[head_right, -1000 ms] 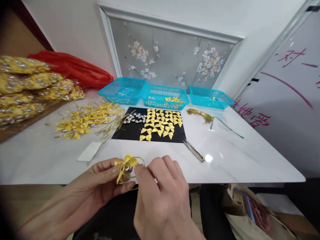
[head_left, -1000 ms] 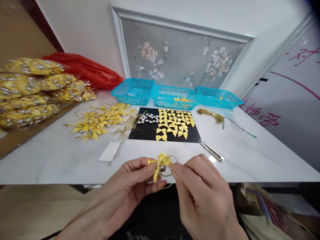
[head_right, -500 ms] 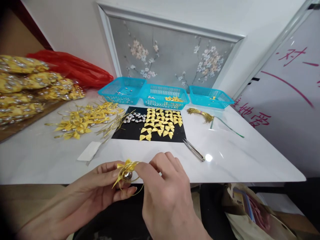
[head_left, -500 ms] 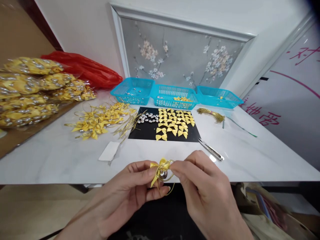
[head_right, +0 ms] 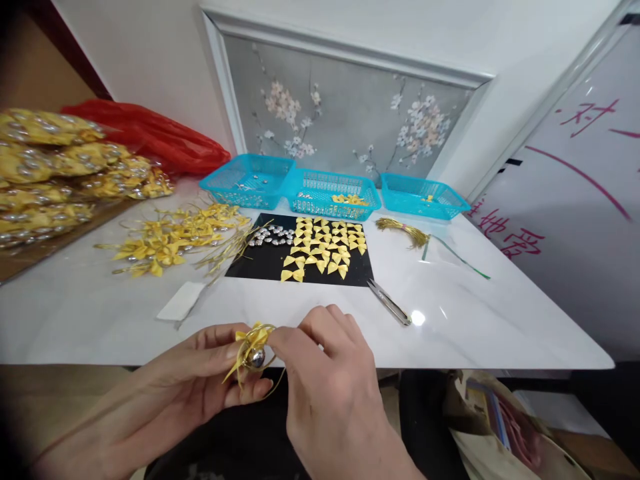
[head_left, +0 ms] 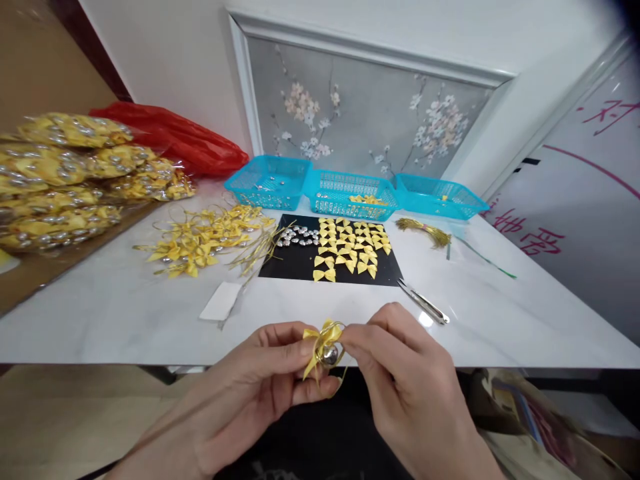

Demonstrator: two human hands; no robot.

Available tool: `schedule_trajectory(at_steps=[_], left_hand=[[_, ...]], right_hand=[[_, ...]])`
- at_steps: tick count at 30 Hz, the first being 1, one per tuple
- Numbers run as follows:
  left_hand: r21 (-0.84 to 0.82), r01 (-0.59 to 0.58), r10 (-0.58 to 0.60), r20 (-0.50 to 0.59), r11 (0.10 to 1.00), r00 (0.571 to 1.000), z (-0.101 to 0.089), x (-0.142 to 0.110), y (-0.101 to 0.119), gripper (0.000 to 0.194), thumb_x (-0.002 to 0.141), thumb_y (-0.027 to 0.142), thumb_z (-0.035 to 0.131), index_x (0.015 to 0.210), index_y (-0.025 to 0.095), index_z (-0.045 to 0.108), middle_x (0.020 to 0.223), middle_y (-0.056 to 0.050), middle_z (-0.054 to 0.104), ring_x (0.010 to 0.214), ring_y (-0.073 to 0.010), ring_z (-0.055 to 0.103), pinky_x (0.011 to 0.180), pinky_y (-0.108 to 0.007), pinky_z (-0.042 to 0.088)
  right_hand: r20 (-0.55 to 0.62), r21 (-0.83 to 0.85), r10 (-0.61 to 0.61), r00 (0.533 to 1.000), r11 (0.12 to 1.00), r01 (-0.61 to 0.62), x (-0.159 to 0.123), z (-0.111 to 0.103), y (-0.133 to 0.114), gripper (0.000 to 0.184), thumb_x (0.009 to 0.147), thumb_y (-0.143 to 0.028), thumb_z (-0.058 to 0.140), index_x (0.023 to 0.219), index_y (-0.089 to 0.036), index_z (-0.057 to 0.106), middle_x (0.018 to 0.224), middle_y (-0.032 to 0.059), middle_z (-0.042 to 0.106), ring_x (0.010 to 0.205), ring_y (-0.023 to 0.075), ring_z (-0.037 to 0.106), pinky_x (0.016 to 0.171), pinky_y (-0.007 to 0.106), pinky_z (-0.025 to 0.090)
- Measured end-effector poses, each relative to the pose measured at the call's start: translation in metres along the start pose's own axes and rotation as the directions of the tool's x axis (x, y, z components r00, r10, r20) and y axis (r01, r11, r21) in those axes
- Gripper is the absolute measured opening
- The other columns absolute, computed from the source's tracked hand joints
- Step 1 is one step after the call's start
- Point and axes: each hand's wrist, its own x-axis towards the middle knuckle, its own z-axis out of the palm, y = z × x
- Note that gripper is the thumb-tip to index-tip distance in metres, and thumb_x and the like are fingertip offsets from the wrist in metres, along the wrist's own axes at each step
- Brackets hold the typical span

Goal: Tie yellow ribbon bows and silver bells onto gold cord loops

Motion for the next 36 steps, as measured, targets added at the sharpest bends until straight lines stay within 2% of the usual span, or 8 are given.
schedule_trajectory(at_steps=[3,6,11,17,25,31,36], left_hand=[[0.069,-0.026,0.030,-0.055,0.997,0.998,-0.001,-0.001,-0.001,0.010,0.074,0.007,0.080,0.082,0.011,0.077,0.077,-0.004,0.073,0.070,-0.0150,0.067,0.078,-0.033,0.059],[0.210,-0.085,0.108,-0.102,0.974,0.989,-0.001,-0.002,-0.003,0.005,0.077,0.011,0.078,0.082,0.013,0.076,0.082,-0.005,0.073,0.077,-0.0173,0.067,0.080,-0.032,0.056],[0.347,-0.144,0.205,-0.146,0.927,0.968,0.002,-0.005,-0.003,0.008,0.073,0.013,0.080,0.079,0.016,0.076,0.084,-0.004,0.073,0.079,-0.0179,0.065,0.076,-0.029,0.052],[0.349,-0.141,0.215,-0.184,0.927,0.959,0.002,-0.006,-0.003,0.012,0.069,0.013,0.083,0.077,0.018,0.076,0.084,-0.005,0.074,0.076,-0.0191,0.066,0.075,-0.032,0.052],[0.304,-0.141,0.197,-0.164,0.942,0.967,0.004,-0.006,-0.003,0.011,0.070,0.014,0.083,0.077,0.017,0.077,0.084,-0.005,0.074,0.077,-0.0183,0.066,0.077,-0.030,0.051],[0.275,-0.126,0.171,-0.146,0.953,0.974,0.004,-0.007,-0.003,0.011,0.068,0.014,0.084,0.075,0.017,0.076,0.081,-0.004,0.073,0.078,-0.0187,0.065,0.077,-0.031,0.052],[0.303,-0.137,0.190,-0.153,0.943,0.970,0.003,-0.007,-0.003,0.010,0.069,0.014,0.083,0.075,0.018,0.076,0.083,-0.004,0.072,0.080,-0.0201,0.066,0.081,-0.034,0.052]], right_hand=[[-0.018,-0.084,-0.062,0.998,0.995,0.060,-0.001,-0.001,0.000,0.026,0.088,0.002,0.051,0.094,-0.017,0.069,0.072,0.0040,0.054,0.065,0.0170,0.045,0.057,0.030,0.036],[-0.021,-0.149,-0.118,0.993,0.982,0.114,-0.002,0.000,-0.001,0.026,0.087,0.003,0.051,0.094,-0.013,0.070,0.071,0.0055,0.054,0.065,0.0177,0.043,0.057,0.031,0.034],[-0.008,-0.218,-0.156,0.988,0.964,0.151,-0.003,0.002,-0.002,0.024,0.087,0.000,0.049,0.092,-0.012,0.069,0.071,0.0064,0.053,0.065,0.0186,0.043,0.058,0.032,0.033],[-0.033,-0.228,-0.160,0.987,0.962,0.148,-0.006,0.006,-0.003,0.024,0.087,0.001,0.049,0.091,-0.012,0.068,0.070,0.0057,0.052,0.064,0.0183,0.043,0.060,0.033,0.034],[-0.108,-0.113,-0.106,0.989,0.989,0.093,-0.008,0.016,-0.003,0.023,0.086,0.004,0.050,0.090,-0.012,0.066,0.069,0.0037,0.049,0.063,0.0163,0.040,0.058,0.032,0.035],[-0.061,-0.014,-0.072,0.996,0.997,0.071,-0.013,0.013,-0.001,0.026,0.088,0.004,0.053,0.103,-0.015,0.063,0.072,0.0014,0.044,0.064,0.0153,0.040,0.054,0.029,0.035],[-0.082,0.001,-0.037,0.996,0.999,0.037,-0.014,0.013,-0.003,0.027,0.088,0.004,0.050,0.102,-0.015,0.062,0.074,0.0017,0.044,0.066,0.0152,0.040,0.055,0.029,0.035]])
